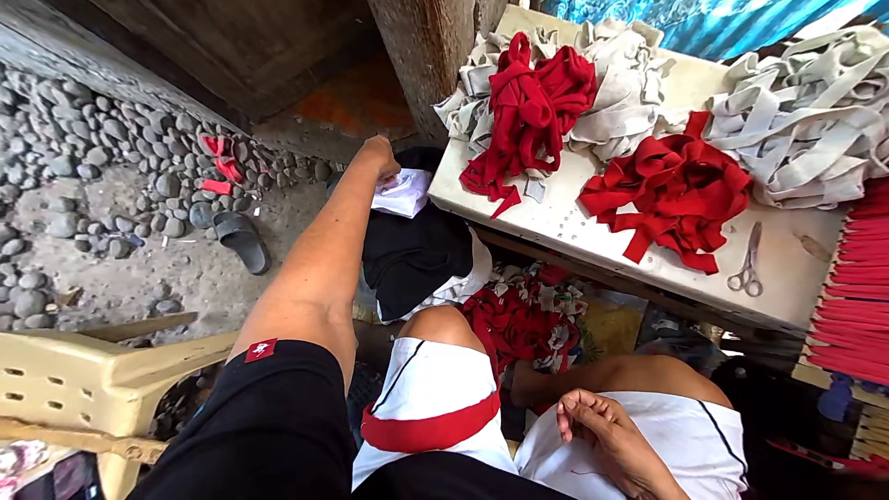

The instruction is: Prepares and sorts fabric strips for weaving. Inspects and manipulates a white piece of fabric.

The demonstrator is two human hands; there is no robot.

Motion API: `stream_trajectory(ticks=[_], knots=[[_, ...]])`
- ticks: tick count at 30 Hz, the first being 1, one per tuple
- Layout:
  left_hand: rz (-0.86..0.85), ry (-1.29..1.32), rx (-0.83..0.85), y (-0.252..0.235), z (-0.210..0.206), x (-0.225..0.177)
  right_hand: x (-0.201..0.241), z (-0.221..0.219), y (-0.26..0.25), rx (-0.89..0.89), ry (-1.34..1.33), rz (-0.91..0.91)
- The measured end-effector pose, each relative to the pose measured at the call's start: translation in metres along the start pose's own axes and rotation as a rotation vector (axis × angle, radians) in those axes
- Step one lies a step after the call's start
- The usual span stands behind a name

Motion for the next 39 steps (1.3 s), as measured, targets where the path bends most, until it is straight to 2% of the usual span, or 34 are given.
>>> stream_trajectory(ticks=[2,5,12,14,20,23,26,29,33,39], knots=[[-0.055,-0.059,-0.011,-0.001,0.0,0.0,0.0,-0.001,0.0,-0.006,-0.004,0.003],[-0.035,-0.069,-0.077,-0.001,-0.004,0.006,0.001,-0.001,0.0,-0.004,-0.009,0.003],[0.136,0.281,-0.313,0.004,-0.004,0.018,0.001,0.0,0.0,-0.012,-0.024,-0.013],[0.148,0.342,-0.293,0.003,-0.006,0.024,0.001,0.0,0.0,-0.012,-0.026,-0.011],[-0.049,0.267,-0.073,-0.011,-0.015,0.037,0.001,-0.002,-0.001,-0.011,-0.021,-0.011],[-0.051,0.201,-0.018,-0.005,-0.013,0.027,0.001,-0.001,-0.001,-0.013,-0.017,-0.013],[-0.013,0.073,-0.032,-0.003,-0.012,0.02,0.002,-0.002,-0.001,-0.014,-0.017,-0.01],[-0.05,-0.02,-0.066,0.003,-0.009,0.009,0.001,-0.001,-0.001,-0.007,-0.023,-0.014],[-0.019,0.022,-0.173,0.007,-0.006,0.006,0.001,-0.001,-0.001,-0.007,-0.026,-0.02],[0.053,0.378,-0.387,-0.001,-0.008,0.033,0.001,-0.001,-0.001,-0.011,-0.031,-0.019]])
Point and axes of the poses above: each hand's wrist, its own y-axis away from the middle knuckle, its own z-axis out of the back of the hand, x = y × z, the point moved 3 cm from there along -y, towards the middle knuckle, and after that the axes turned 13 degrees about -z, right-handed, at the moved point
